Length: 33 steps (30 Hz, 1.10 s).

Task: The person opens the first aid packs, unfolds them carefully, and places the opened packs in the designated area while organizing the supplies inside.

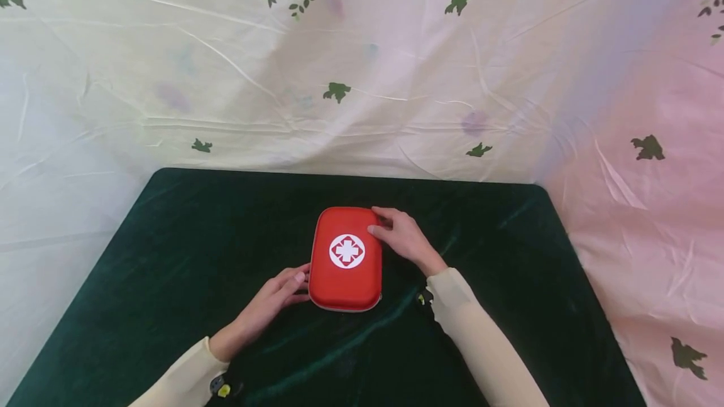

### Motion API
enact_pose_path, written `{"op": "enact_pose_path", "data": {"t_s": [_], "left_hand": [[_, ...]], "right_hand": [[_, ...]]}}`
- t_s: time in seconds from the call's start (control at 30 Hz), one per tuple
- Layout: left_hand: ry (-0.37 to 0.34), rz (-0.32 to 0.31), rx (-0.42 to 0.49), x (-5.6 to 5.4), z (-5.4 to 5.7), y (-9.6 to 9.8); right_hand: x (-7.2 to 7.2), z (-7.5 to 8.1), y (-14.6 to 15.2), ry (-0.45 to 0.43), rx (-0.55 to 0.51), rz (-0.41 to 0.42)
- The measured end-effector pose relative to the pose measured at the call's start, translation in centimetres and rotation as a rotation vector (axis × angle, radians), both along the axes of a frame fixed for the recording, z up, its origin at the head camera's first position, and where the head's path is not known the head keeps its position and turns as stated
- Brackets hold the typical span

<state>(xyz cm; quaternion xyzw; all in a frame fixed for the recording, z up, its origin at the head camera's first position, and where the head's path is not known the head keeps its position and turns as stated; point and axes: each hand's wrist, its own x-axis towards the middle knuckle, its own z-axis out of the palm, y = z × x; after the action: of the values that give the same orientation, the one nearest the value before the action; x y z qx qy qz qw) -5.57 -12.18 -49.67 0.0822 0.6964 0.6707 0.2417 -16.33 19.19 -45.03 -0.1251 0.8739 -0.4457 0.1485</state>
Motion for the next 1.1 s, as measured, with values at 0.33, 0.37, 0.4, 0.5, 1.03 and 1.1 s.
{"op": "enact_pose_path", "data": {"t_s": [0.33,0.37,0.4,0.5,1.03,1.1], "left_hand": [[0.008,0.019,-0.052,-0.7,-1.6,0.1],[0.025,0.025,-0.068,-0.5,-0.9,0.3],[0.043,0.030,-0.089,-0.3,-0.2,0.5],[0.090,0.042,-0.163,0.2,1.7,1.0],[0.130,0.040,-0.077,0.7,3.7,1.1],[0.138,0.039,-0.063,0.7,3.9,1.2]], "right_hand": [[0.1,-0.4,-0.2,-0.031,0.025,-0.012],[0.2,-0.4,-0.2,-0.034,0.021,-0.011],[0.3,-0.4,-0.2,-0.035,0.017,-0.010],[0.6,-0.3,-0.3,-0.039,-0.001,-0.010],[2.8,0.0,-0.2,-0.006,-0.116,0.009],[3.1,0.1,-0.1,0.001,-0.126,0.011]]}}
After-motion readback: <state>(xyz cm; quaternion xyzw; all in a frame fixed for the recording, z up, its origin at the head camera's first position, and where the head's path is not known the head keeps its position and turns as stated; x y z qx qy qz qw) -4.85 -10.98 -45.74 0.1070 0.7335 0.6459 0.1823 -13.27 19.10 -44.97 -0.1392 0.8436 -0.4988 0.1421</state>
